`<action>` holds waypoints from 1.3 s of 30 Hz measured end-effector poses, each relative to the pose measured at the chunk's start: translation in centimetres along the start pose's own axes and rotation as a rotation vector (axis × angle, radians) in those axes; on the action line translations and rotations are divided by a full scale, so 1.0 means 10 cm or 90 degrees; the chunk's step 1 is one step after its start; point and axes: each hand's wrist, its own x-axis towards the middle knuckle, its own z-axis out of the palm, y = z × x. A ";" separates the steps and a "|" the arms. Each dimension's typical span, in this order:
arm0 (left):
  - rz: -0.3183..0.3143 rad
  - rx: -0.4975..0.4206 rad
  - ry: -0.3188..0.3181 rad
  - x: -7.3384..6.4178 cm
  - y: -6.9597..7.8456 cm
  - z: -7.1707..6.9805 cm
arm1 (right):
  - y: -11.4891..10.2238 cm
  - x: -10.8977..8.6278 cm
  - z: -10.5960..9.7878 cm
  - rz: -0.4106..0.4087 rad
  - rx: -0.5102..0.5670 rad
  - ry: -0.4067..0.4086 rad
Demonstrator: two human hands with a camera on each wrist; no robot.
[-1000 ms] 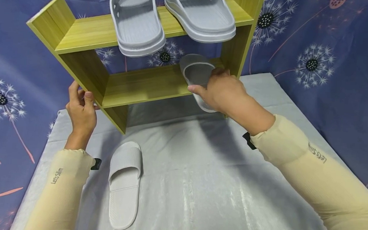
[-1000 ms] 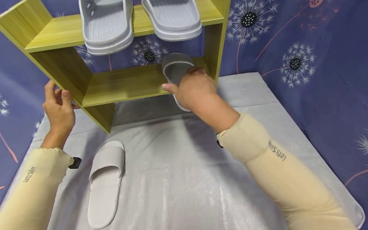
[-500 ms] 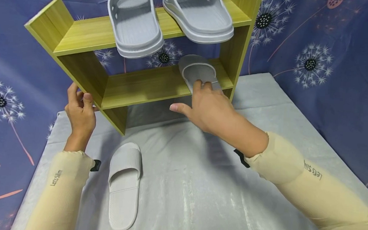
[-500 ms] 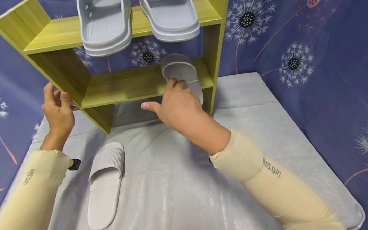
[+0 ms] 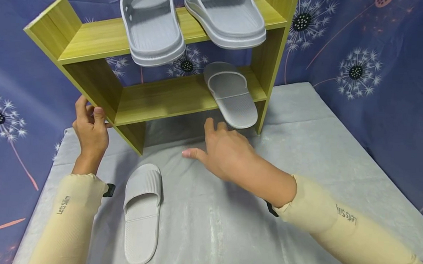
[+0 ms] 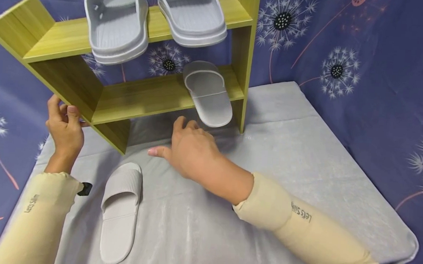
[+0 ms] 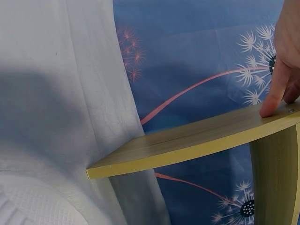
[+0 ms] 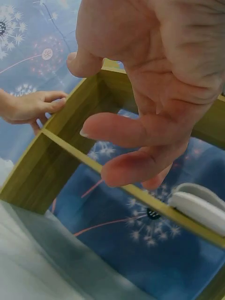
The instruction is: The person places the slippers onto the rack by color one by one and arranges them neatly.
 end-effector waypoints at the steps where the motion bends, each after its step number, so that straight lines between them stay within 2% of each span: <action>1: -0.001 -0.004 0.001 0.00 0.00 0.00 | -0.01 0.00 0.02 0.001 0.000 -0.008; 4: -0.003 -0.013 0.003 0.01 0.01 0.00 | -0.04 -0.01 0.10 -0.003 0.000 -0.027; 10: 0.005 0.022 0.000 0.01 0.00 -0.02 | -0.09 -0.05 0.26 -0.048 -0.012 -0.032; 14: 0.012 0.008 0.000 0.00 0.00 -0.02 | -0.13 -0.07 0.34 -0.063 -0.015 -0.050; 20: 0.006 0.032 -0.005 0.00 -0.01 -0.01 | -0.16 -0.14 0.48 -0.146 -0.035 -0.024; 24: -0.005 0.034 -0.012 0.00 0.00 0.00 | -0.18 -0.18 0.56 -0.187 -0.018 -0.042; 27: 0.001 0.037 -0.017 0.00 0.00 0.00 | -0.21 -0.20 0.62 -0.212 -0.032 -0.042; 33: 0.008 0.044 -0.017 0.00 0.01 -0.02 | -0.30 -0.25 0.76 -0.242 -0.073 -0.015; 39: 0.017 0.047 -0.015 0.00 0.01 -0.03 | -0.43 -0.31 0.91 -0.239 -0.079 -0.022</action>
